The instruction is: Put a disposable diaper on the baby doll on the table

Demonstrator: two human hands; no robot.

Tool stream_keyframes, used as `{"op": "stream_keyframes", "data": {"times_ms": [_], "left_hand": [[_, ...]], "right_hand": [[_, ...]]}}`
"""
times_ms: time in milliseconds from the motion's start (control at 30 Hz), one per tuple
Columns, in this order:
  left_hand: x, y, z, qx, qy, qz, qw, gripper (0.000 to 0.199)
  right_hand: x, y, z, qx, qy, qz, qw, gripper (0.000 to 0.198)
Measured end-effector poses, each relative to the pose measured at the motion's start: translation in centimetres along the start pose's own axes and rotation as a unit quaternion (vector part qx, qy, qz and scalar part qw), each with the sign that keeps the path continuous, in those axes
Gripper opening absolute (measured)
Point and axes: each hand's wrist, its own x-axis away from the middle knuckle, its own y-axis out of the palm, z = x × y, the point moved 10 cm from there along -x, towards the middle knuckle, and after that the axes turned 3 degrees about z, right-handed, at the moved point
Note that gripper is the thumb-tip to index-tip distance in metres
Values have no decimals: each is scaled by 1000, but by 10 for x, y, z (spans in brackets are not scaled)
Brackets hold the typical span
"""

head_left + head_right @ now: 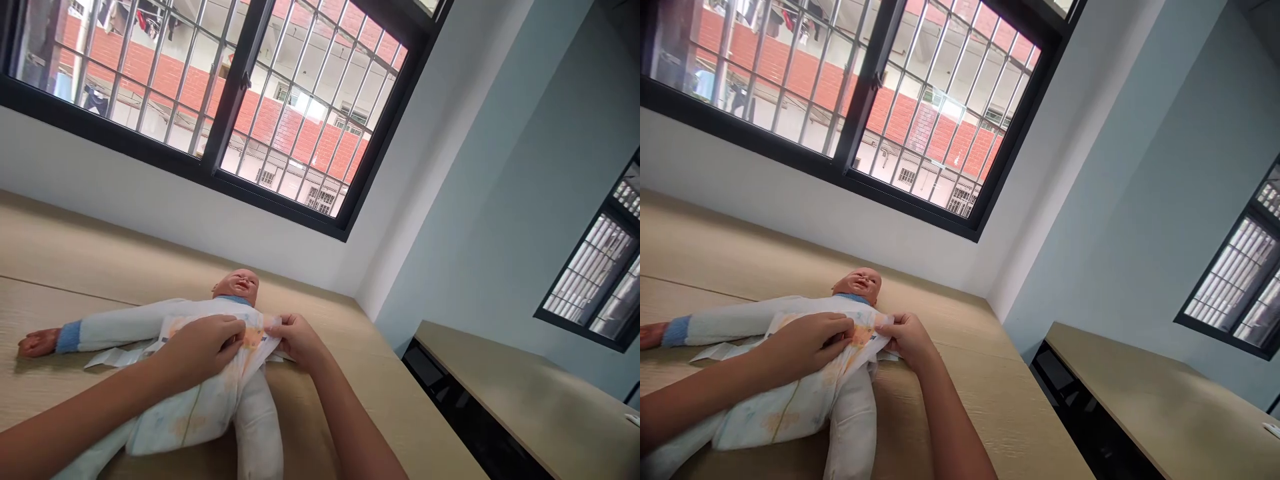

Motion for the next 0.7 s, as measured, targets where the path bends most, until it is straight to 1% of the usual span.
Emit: {"op": "stream_keyframes", "data": {"times_ms": [67,133,200,333,400,500,600,700], "left_hand": [[0,1,-1,1,-8,-8,1000,20],[0,3,-2,-1,-16,-22,1000,22],[0,4,-3,-3,-20,-27,999,23],[0,3,-5,3,-26,-19,999,18],[-1,5,-6,8,-29,-22,999,16],[0,7,-6,6,-31,-29,999,13],[1,2,-1,5,-22,-28,999,12],[5,-6,13,23,16,-37,999,20]], "right_hand": [[-2,-11,-5,-8,-14,27,1000,49],[-3,-16,-6,-16,-21,46,999,50],[-4,-18,-7,-27,-29,59,997,49],[-6,-20,-10,-40,-53,81,994,48],[-7,-21,-12,-33,-69,94,993,46],[-8,-27,-13,-10,-96,132,987,43],[-8,-31,-9,-9,-109,165,980,42],[-10,-30,-4,-34,-101,160,981,42]]}}
